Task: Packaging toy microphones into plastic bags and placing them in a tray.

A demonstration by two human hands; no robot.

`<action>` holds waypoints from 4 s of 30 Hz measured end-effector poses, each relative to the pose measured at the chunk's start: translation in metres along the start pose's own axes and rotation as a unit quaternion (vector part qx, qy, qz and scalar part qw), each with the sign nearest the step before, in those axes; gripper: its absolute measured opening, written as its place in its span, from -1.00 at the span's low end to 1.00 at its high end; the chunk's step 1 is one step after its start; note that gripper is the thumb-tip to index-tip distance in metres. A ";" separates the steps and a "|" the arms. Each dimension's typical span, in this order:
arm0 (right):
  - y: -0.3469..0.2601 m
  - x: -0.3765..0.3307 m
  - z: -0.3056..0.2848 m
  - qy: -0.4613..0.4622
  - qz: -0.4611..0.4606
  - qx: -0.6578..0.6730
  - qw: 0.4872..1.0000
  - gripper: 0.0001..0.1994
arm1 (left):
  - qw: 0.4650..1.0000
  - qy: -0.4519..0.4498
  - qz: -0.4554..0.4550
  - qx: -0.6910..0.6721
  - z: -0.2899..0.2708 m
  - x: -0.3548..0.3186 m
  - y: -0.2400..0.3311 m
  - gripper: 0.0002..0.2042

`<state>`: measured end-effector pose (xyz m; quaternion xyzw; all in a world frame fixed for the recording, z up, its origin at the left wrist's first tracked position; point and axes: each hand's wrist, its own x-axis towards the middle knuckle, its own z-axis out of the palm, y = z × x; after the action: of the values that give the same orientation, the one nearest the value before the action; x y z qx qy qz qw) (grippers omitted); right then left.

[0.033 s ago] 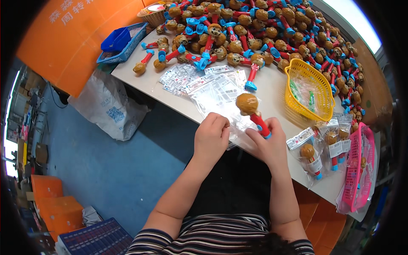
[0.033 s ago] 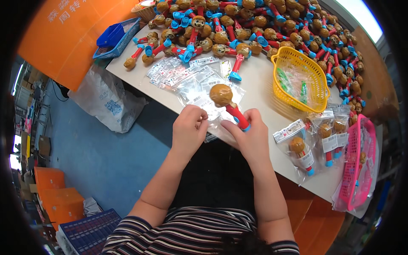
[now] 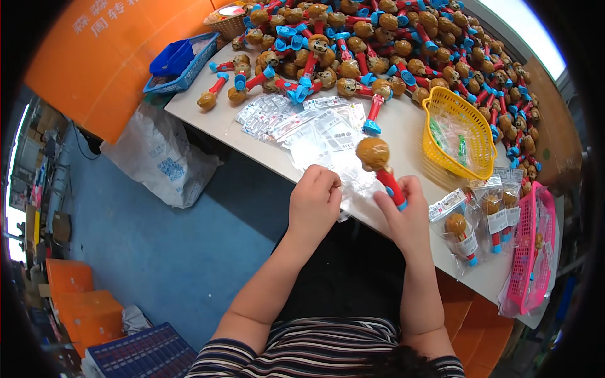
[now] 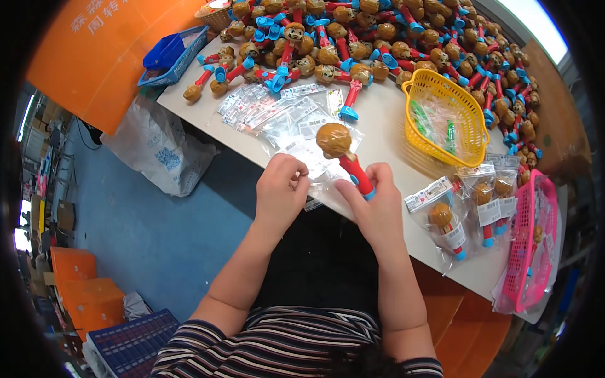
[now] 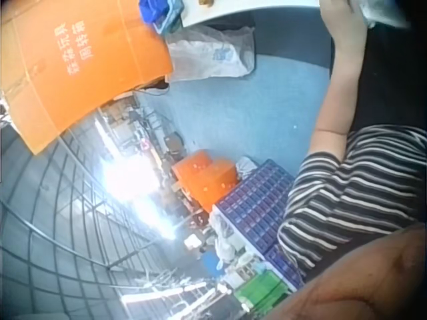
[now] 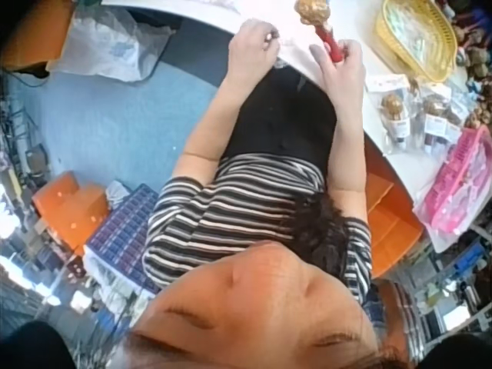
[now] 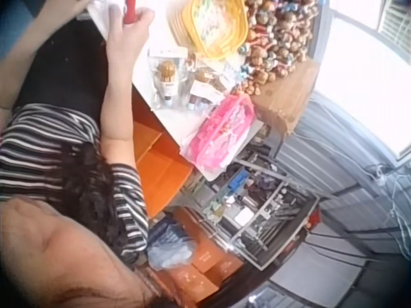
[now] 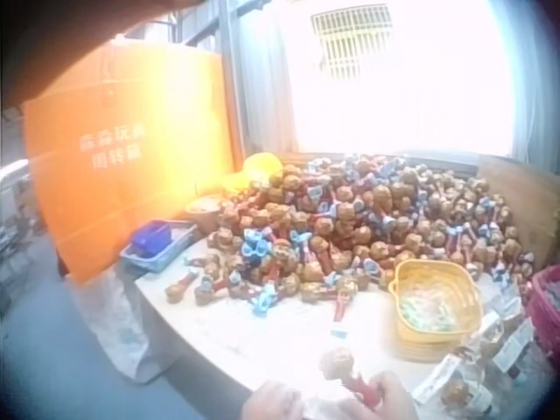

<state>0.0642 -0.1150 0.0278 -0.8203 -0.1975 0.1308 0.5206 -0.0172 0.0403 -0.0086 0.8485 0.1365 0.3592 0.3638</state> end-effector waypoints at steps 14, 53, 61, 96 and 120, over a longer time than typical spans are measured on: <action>0.024 -0.033 -0.030 0.052 -0.279 -0.216 0.934 -0.77 | 0.991 0.009 -0.086 -0.101 0.011 0.013 0.018 -0.92; 0.036 -0.029 -0.031 0.108 -0.457 -0.238 0.850 -0.66 | 0.984 -0.028 -0.124 -0.123 0.003 0.017 0.013 -0.89; 0.034 -0.025 -0.020 0.138 -0.370 -0.241 0.886 -0.70 | 0.992 -0.072 -0.068 -0.084 0.004 0.014 0.015 -0.90; 0.019 -0.048 -0.014 0.114 -0.230 -0.153 0.954 -0.74 | 0.985 -0.166 -0.027 -0.030 -0.001 0.034 0.010 -0.91; 0.029 -0.039 0.018 0.149 -0.306 -0.133 0.931 -0.77 | 0.979 -0.114 0.164 0.051 0.014 0.023 0.029 -0.90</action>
<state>0.0275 -0.1295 -0.0055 -0.7916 -0.3750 -0.1858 0.4453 0.0078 0.0240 0.0174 0.9121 -0.0286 0.3074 0.2698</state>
